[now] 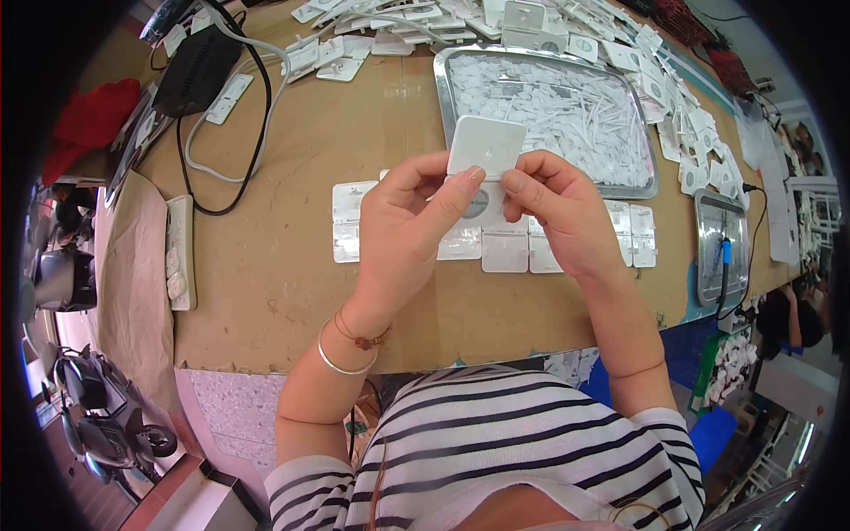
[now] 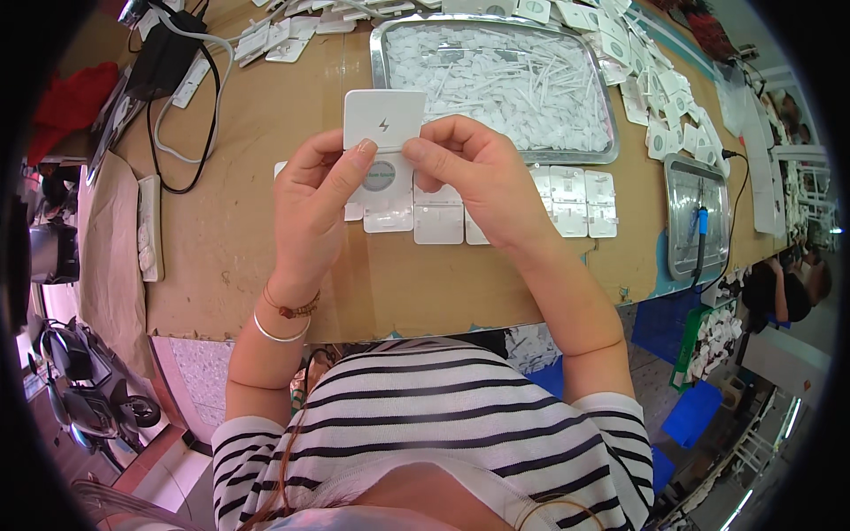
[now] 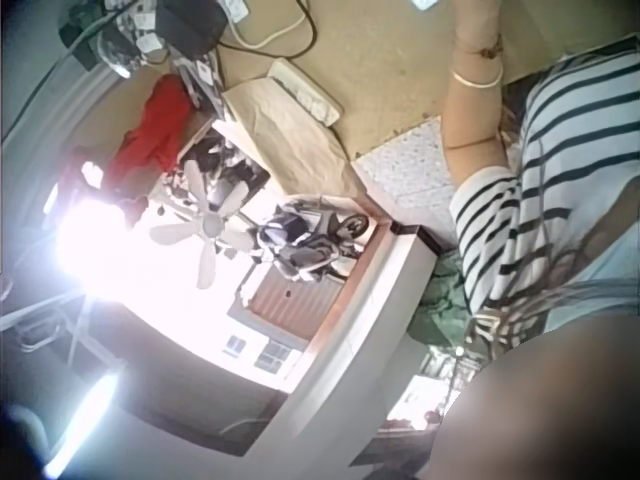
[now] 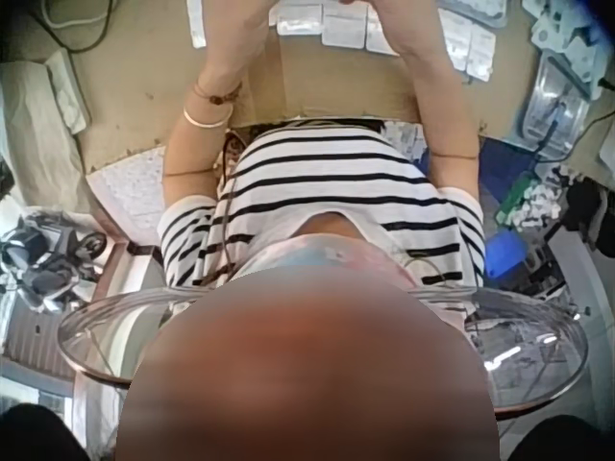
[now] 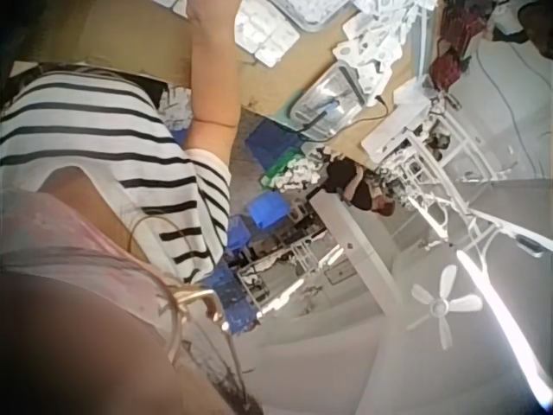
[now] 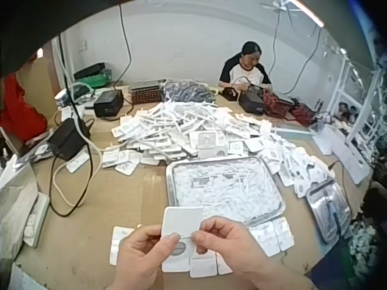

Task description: Attaching earrings to white display cards for retail packaging.

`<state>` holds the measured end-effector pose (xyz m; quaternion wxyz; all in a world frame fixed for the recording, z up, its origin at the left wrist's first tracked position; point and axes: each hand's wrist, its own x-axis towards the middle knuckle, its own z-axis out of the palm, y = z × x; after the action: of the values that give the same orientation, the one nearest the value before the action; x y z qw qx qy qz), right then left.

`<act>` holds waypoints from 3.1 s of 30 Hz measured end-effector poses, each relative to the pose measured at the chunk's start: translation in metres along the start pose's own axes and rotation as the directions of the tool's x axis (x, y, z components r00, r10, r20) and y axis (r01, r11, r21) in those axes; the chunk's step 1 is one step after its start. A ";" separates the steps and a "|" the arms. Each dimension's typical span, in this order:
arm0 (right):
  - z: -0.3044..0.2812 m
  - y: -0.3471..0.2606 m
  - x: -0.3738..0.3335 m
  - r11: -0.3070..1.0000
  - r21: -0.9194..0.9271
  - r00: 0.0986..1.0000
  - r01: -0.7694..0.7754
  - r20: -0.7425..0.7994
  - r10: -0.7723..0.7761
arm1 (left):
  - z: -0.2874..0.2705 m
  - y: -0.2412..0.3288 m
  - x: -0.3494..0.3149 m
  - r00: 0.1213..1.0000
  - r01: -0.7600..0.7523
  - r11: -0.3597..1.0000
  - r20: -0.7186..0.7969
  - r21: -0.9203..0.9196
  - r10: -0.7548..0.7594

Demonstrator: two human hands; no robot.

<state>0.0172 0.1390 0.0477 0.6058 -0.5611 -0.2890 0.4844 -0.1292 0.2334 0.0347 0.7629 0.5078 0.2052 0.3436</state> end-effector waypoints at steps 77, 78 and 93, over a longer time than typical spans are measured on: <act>0.027 0.007 -0.015 0.995 0.044 0.983 0.086 -0.164 -0.078 | 0.002 0.000 -0.004 0.936 0.028 0.834 0.278 0.552 -0.215; 0.025 0.009 -0.021 0.988 0.122 0.980 0.089 -0.188 -0.065 | 0.007 -0.001 -0.004 0.937 -0.144 0.768 0.337 0.624 -0.098; -0.232 0.048 -0.083 0.450 -0.824 0.546 -0.345 -0.566 -0.618 | 0.018 -0.014 0.005 0.944 -0.295 0.666 0.318 0.685 0.091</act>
<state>0.1820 -0.0342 -0.0293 0.3235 -0.9103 -0.2266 -0.1239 -0.1096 0.2225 0.0296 0.4788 0.8261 0.1678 0.2453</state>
